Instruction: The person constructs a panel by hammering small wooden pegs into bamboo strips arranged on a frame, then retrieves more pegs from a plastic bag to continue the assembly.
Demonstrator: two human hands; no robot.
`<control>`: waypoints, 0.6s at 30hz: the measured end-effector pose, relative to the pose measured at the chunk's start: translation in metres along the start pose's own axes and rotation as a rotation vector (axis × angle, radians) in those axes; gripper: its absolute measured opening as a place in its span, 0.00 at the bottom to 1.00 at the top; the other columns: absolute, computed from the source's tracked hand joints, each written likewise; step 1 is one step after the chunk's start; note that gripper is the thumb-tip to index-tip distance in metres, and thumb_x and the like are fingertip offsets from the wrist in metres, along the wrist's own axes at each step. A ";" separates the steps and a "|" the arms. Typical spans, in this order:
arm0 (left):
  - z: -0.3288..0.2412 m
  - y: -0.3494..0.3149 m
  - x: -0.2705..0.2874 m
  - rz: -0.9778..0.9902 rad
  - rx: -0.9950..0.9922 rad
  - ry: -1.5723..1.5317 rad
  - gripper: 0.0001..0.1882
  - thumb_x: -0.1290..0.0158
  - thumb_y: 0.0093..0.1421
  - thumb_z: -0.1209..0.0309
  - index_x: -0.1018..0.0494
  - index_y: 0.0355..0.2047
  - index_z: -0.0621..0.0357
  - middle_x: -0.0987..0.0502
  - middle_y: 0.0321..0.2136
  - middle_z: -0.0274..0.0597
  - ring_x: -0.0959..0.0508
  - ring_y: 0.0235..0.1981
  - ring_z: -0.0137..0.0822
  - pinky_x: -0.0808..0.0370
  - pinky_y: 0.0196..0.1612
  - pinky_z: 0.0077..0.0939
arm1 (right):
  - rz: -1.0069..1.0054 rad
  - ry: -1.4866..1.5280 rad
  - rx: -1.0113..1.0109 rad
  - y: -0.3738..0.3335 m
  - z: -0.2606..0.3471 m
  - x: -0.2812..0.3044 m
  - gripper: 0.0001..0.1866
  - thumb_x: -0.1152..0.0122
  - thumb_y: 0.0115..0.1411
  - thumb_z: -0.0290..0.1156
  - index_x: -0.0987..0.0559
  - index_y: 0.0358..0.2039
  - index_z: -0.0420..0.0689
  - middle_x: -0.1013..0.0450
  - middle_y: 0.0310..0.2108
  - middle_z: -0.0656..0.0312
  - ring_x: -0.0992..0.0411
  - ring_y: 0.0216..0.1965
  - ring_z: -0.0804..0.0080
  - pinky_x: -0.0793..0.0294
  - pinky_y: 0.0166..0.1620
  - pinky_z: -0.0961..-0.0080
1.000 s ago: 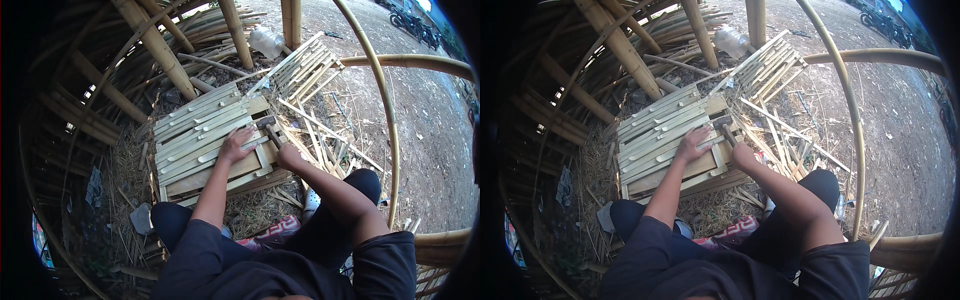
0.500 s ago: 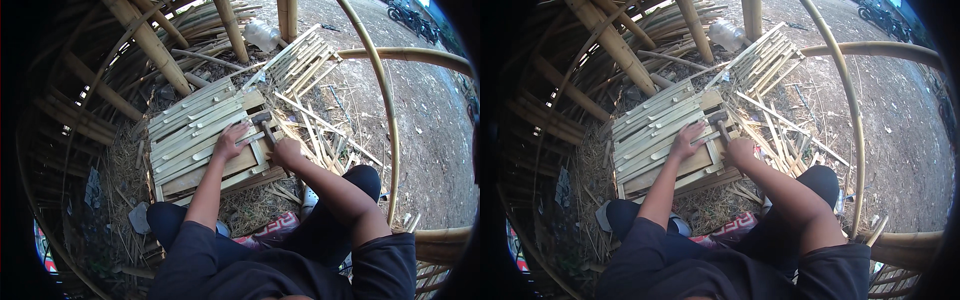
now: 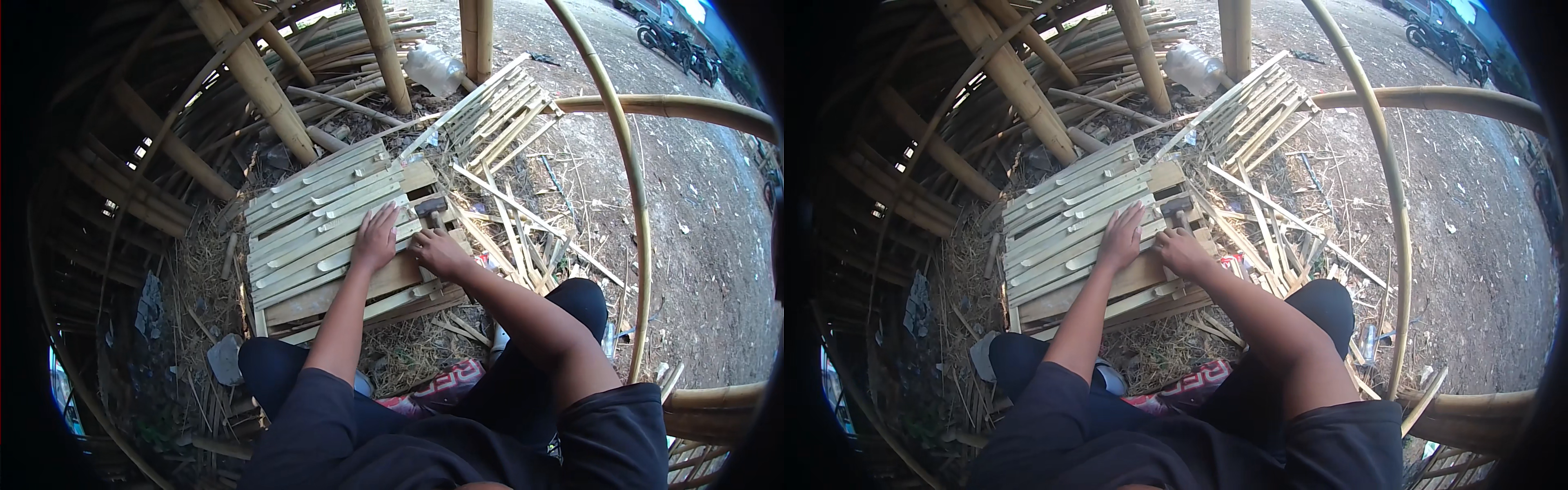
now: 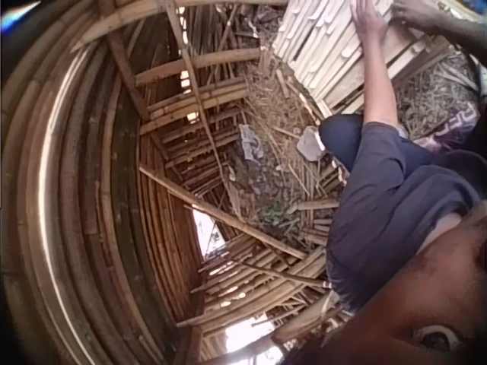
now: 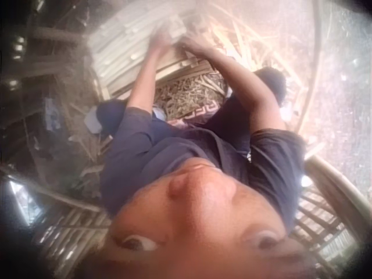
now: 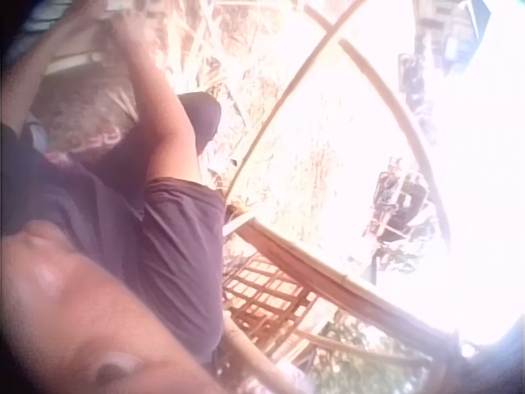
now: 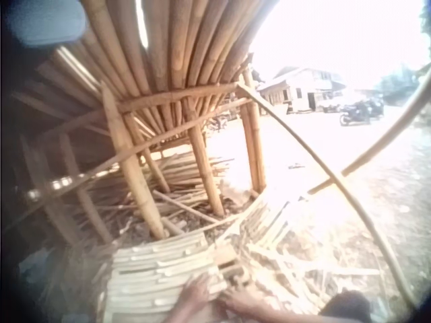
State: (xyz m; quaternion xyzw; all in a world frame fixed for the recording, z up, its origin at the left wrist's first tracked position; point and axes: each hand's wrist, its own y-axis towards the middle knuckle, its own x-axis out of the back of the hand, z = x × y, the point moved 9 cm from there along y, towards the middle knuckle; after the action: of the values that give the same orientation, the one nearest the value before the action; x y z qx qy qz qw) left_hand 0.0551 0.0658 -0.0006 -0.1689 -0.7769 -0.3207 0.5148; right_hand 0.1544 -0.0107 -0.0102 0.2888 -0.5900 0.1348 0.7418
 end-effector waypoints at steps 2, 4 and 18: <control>0.001 0.000 -0.001 0.019 0.007 0.004 0.27 0.56 0.68 0.68 0.36 0.67 0.54 0.36 0.69 0.41 0.39 0.71 0.38 0.50 0.75 0.46 | 0.035 -0.041 -0.023 0.006 -0.004 -0.006 0.15 0.42 0.61 0.35 0.19 0.48 0.50 0.25 0.47 0.61 0.28 0.52 0.64 0.31 0.54 0.64; -0.002 0.002 0.000 0.014 0.007 0.004 0.27 0.56 0.68 0.68 0.36 0.67 0.54 0.36 0.69 0.41 0.39 0.71 0.38 0.50 0.75 0.46 | 0.012 -0.064 -0.021 0.007 -0.007 -0.007 0.13 0.43 0.60 0.33 0.18 0.44 0.49 0.25 0.45 0.60 0.28 0.52 0.64 0.31 0.53 0.65; 0.001 0.002 -0.001 0.031 0.035 -0.005 0.27 0.57 0.68 0.69 0.37 0.68 0.53 0.37 0.70 0.42 0.40 0.71 0.40 0.50 0.75 0.47 | -0.041 -0.079 -0.004 0.019 0.005 0.002 0.07 0.42 0.57 0.33 0.16 0.33 0.56 0.25 0.41 0.68 0.28 0.46 0.68 0.30 0.45 0.65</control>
State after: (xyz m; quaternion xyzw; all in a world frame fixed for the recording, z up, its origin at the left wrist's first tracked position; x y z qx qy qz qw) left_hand 0.0558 0.0677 -0.0012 -0.1726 -0.7809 -0.2989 0.5206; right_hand 0.1410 0.0010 -0.0023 0.3043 -0.6131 0.1068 0.7212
